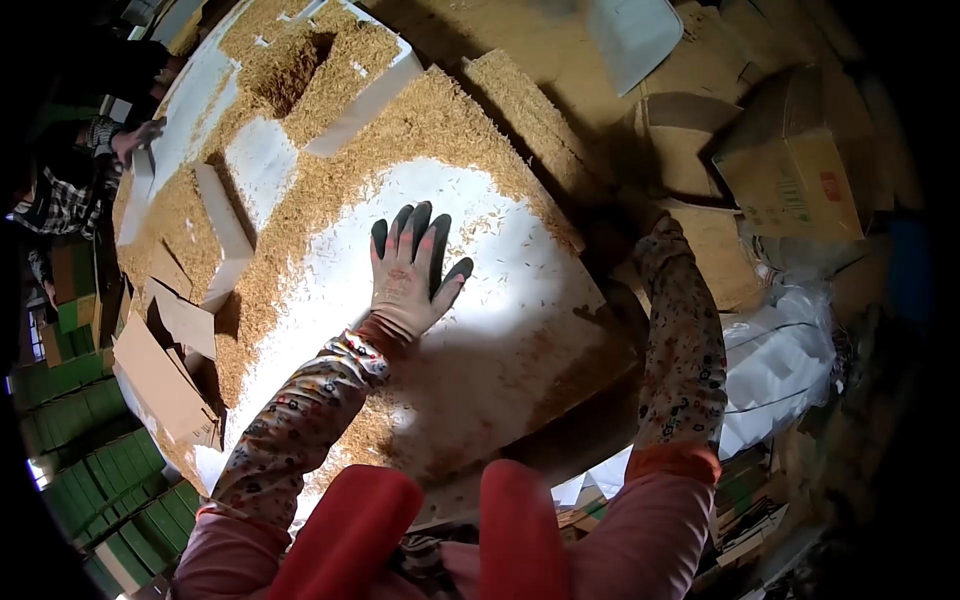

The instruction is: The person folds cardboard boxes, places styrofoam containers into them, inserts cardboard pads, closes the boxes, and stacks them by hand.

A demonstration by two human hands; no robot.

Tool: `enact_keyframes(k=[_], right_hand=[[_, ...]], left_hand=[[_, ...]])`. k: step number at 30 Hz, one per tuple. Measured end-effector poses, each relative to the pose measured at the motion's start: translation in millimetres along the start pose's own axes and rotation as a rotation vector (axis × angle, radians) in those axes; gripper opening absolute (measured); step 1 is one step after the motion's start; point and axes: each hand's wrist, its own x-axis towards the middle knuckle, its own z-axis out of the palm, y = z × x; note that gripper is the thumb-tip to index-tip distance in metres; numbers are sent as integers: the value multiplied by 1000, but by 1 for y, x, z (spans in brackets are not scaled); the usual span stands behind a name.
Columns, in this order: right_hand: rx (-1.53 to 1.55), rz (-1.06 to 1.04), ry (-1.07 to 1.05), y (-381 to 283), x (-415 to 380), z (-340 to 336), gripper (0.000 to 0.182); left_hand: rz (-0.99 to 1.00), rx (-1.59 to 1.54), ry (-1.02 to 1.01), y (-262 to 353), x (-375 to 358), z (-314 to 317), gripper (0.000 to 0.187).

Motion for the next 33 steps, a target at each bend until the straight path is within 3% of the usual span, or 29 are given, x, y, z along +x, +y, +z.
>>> enact_keyframes(k=[4, 6, 8, 10, 11, 14, 15, 17, 20, 22, 24, 26, 28, 30, 32, 33], right_hand=[[422, -106, -51, 16, -13, -73, 49], [426, -183, 132, 6, -45, -134, 51], [33, -168, 517, -33, -109, -187, 47], [-394, -12, 919, -86, -178, -200, 42], [-542, -42, 1118, -88, -191, -196, 46], [-881, -61, 1170, -97, -256, -198, 59], [-825, -43, 1155, -92, -274, -201, 66], [-707, -258, 1289, -93, -319, -210, 56], [-429, -235, 1244, -156, -395, -187, 52], [-413, -384, 1236, -187, -436, -169, 50], [-435, -572, 1222, -228, -469, -142, 49], [-490, -767, 1198, -270, -500, -104, 49], [-491, -993, 1135, -320, -536, -46, 53], [-467, -1095, 1012, -370, -578, 28, 53], [-491, -1193, 863, -409, -610, 111, 54], [-472, -1213, 795, -427, -618, 156, 54]], left_hand=[[9, -10, 31, 0, 1, -2, 72], [1, 4, 38, 1, 0, -3, 67], [-53, 7, 6, 4, -2, -3, 69], [-31, 3, 38, 6, -2, -6, 71], [-36, 4, 16, 7, -3, -10, 73], [1, -26, 99, 2, -10, 0, 74], [-66, -93, 3, 5, -19, -22, 74], [-185, -186, -76, 13, -63, -57, 73], [-181, -416, -53, 11, -188, -96, 68], [-193, -606, 37, -8, -284, -99, 57], [-342, -958, 35, -45, -371, -124, 52], [-724, -1537, 71, -99, -448, -153, 57], [-927, -2232, 156, -128, -511, -231, 73], [-885, -2341, 214, -145, -574, -296, 76], [-617, -2498, 282, -180, -639, -305, 77], [-502, -2550, 178, -210, -673, -286, 68]])
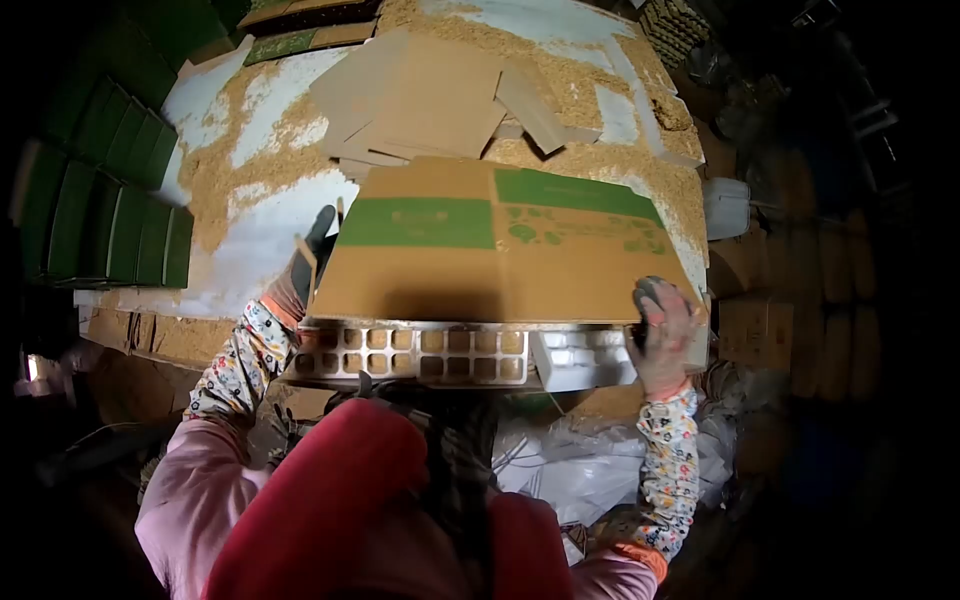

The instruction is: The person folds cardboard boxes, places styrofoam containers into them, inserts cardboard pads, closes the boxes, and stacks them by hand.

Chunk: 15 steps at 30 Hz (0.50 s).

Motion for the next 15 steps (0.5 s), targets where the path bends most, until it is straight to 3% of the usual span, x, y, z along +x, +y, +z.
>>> enact_keyframes(k=[2, 3, 5, 6, 7, 8, 9, 11, 13, 14, 15], right_hand=[[89, 56, -62, -80, -13, 62, 55], [158, 109, -213, -112, -23, 97, 60], [305, 136, -631, -184, -19, 127, 70], [321, 168, -639, -208, -17, 138, 76], [331, 202, -652, -225, -10, 143, 81], [396, 375, -567, -231, 3, 148, 83], [393, 606, -411, -229, 6, 164, 85], [190, 1180, -274, -206, -15, 226, 87], [648, 1304, -607, -182, -17, 239, 92], [463, 1228, -524, -181, -19, 245, 87], [1041, 1166, -338, -167, -21, 237, 70]], left_hand=[[119, 420, 175, 19, -56, -23, 59], [161, 632, 274, 25, -84, -33, 56], [252, 878, 367, 35, -92, -149, 56], [291, 1001, 425, 41, -95, -206, 57], [243, 1313, 616, 41, -102, -187, 60], [311, 1300, 661, 33, -103, -188, 62], [382, 1284, 703, 25, -101, -190, 64], [271, 1533, 896, 14, -89, -185, 75], [243, 1626, 1051, 10, -79, -169, 86], [279, 1600, 1099, 8, -81, -156, 93], [331, 1577, 1127, 7, -77, -137, 99]])
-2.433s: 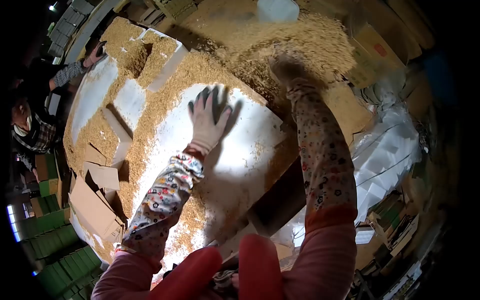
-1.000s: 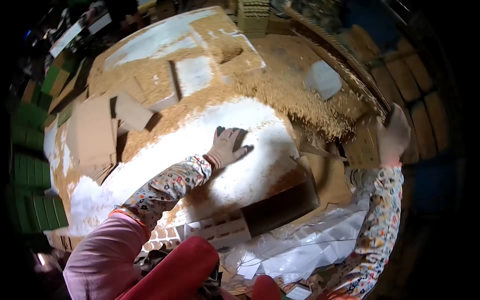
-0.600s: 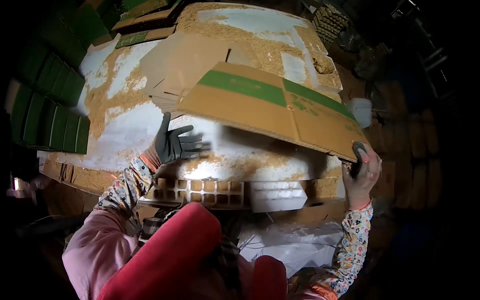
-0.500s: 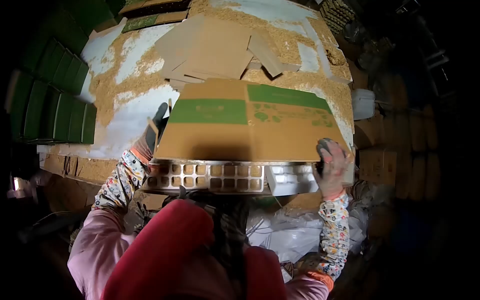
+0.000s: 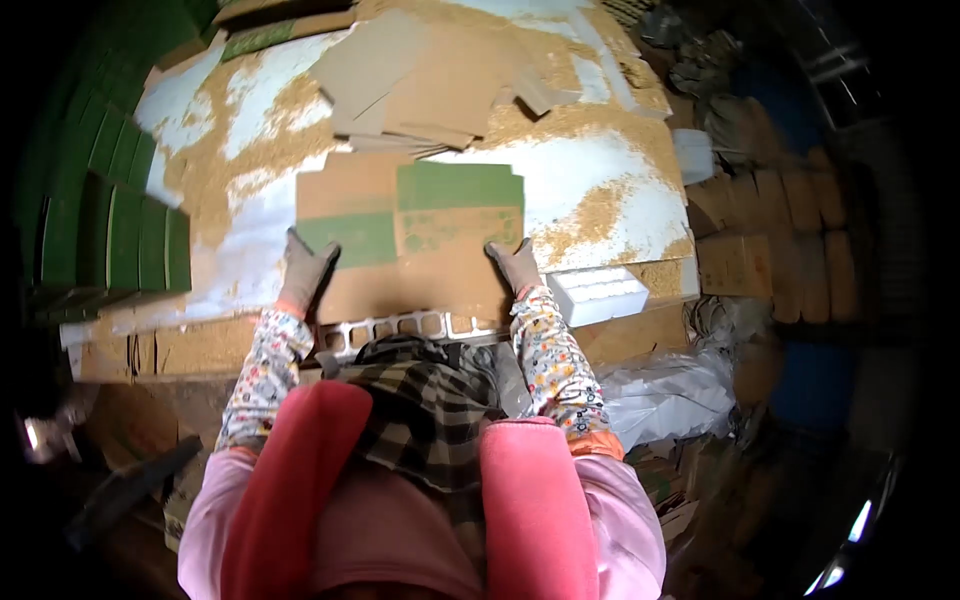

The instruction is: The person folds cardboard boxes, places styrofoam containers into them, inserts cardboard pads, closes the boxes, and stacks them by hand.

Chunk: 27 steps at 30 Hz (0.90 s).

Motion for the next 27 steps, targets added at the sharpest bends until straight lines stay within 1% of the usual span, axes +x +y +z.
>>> enact_keyframes(k=[1, 2, 3, 4, 5, 6, 7, 8, 9, 10, 11, 12, 13, 14, 15, 16, 18, 19, 20, 21, 22, 23, 24, 25, 26, 27], right_hand=[[271, 109, -126, -19, -7, -20, 60], [556, 198, -235, -48, -27, -42, 50], [715, 116, -288, -67, -46, -65, 47], [860, 10, -339, -86, -63, -86, 44], [896, -126, -226, -104, -80, -95, 45], [912, -200, -78, -123, -87, -98, 45], [911, -272, 72, -142, -96, -100, 46], [908, -287, 245, -160, -91, -102, 47], [821, -284, 398, -169, -83, -105, 50], [738, -260, 535, -173, -76, -100, 54], [631, -333, 667, -163, -53, -88, 61], [420, -237, 702, -168, -50, -81, 73], [357, -243, 686, -164, -43, -71, 79], [294, -258, 667, -164, -35, -62, 84], [175, -298, 632, -176, -42, -62, 89], [197, -395, 520, -189, -51, -65, 86], [216, -408, 400, -199, -53, -81, 86], [88, -310, 363, -190, -40, -90, 88], [248, -313, 315, -171, -17, -86, 91], [415, -258, 232, -172, -8, -80, 96], [581, -212, 151, -178, 1, -70, 101], [312, -247, 181, -189, 6, -49, 104], [49, -282, 208, -201, 6, -22, 107], [-77, -315, 69, -211, 9, -7, 117], [-230, -260, 37, -216, 10, 0, 122], [-406, -266, 86, -217, 16, -5, 121]], left_hand=[[98, -62, -25, -2, 0, -15, 107], [61, 15, -66, 17, -6, -41, 107], [170, 50, -154, 23, -1, -66, 102], [406, 183, -278, -6, 27, -79, 86], [277, -78, -602, 51, -2, -128, 70], [344, -150, -824, 81, -18, -161, 54], [226, -381, -925, 78, -10, -170, 57], [240, -638, -1007, 96, -24, -181, 69], [291, -624, -982, 107, -25, -183, 79], [161, -684, -951, 123, -26, -180, 76], [82, -580, -785, 129, -15, -170, 72], [6, -480, -610, 130, 1, -152, 69], [77, -538, -578, 132, 11, -139, 57], [-131, -595, -591, 136, 30, -135, 45], [-104, -723, -707, 129, 64, -139, 43], [-83, -846, -833, 122, 88, -138, 40], [33, -635, -800, 125, 113, -135, 38], [150, -261, -646, 179, 51, -138, 34], [213, 123, -492, 232, -12, -142, 31], [946, 568, -38, 210, -19, -117, 27], [1122, 679, -222, 233, -42, -108, 31], [1292, 575, -197, 219, -35, -79, 33], [772, 669, -688, 225, -30, -56, 38], [684, 646, -923, 212, -23, -42, 43], [705, 537, -968, 207, -27, -46, 48], [738, 426, -1013, 205, -33, -56, 56]])
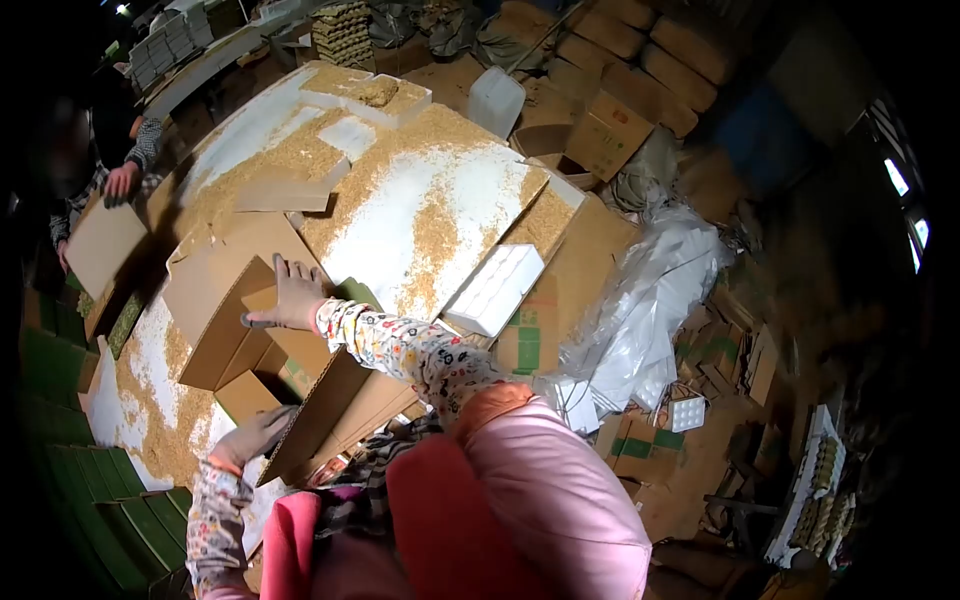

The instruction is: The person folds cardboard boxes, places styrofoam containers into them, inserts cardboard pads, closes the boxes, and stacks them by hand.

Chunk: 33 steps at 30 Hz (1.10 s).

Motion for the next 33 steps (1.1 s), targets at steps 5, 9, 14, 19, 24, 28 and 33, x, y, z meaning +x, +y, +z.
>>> enact_keyframes(k=[5, 9, 14, 19, 24, 28, 33], right_hand=[[-255, -186, -253, 29, 26, 9, 91], [-156, -56, -847, -8, 76, -78, 50], [-599, -836, -241, 44, -53, 2, 93], [263, -19, 243, 91, -60, 45, 72], [1791, 118, -749, 73, -26, -37, 91], [820, 216, -571, 67, 5, -44, 70], [453, -2, -18, 80, 6, 57, 70]], left_hand=[[-87, 36, 893, -33, -48, 35, 98], [-72, -598, 921, -85, -1, 57, 93], [-15, -413, 1370, -94, 3, 76, 80], [-84, -1457, 264, -112, 5, 32, 59], [66, -547, 729, -81, -25, 47, 64], [41, 594, 565, -126, -43, 94, 61], [-26, -1060, 1167, -88, 16, 10, 66]])
